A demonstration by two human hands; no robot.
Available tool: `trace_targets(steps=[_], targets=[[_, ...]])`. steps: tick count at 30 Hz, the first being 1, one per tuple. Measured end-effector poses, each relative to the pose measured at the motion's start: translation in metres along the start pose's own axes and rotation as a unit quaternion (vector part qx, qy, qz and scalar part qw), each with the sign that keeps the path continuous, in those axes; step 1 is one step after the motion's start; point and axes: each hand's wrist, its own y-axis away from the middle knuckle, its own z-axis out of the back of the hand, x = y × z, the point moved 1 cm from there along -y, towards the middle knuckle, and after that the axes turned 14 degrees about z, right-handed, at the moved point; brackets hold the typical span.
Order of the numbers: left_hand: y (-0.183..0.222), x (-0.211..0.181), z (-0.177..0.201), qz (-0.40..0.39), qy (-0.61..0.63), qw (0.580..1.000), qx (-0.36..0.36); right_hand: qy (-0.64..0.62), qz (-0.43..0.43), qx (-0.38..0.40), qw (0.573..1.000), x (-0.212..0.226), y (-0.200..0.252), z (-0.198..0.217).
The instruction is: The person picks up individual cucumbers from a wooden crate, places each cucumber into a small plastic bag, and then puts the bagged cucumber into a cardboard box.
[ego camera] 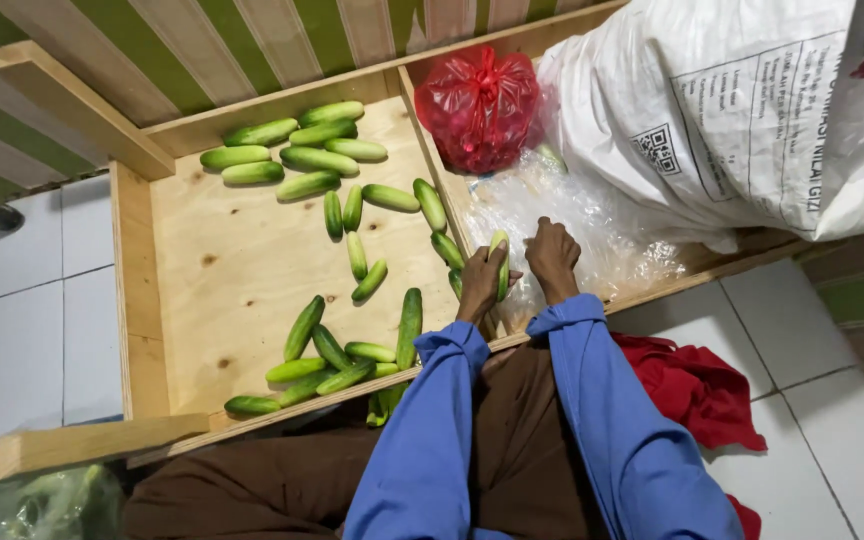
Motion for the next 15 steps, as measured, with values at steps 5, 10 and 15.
trace_targets(steps=[5, 10, 15], targets=[[0.003, 0.004, -0.001, -0.044, -0.026, 0.998, -0.026, 0.027, -0.020, 0.010, 0.999, -0.014, -0.005, -0.013], [0.005, 0.004, -0.002, -0.038, -0.047, 0.998, -0.033, 0.037, -0.033, -0.014, 0.999, -0.006, 0.006, 0.009], [0.004, 0.003, -0.004, -0.034, -0.050, 0.998, -0.028, 0.042, -0.068, 0.081, 0.993, -0.037, -0.016, -0.029]])
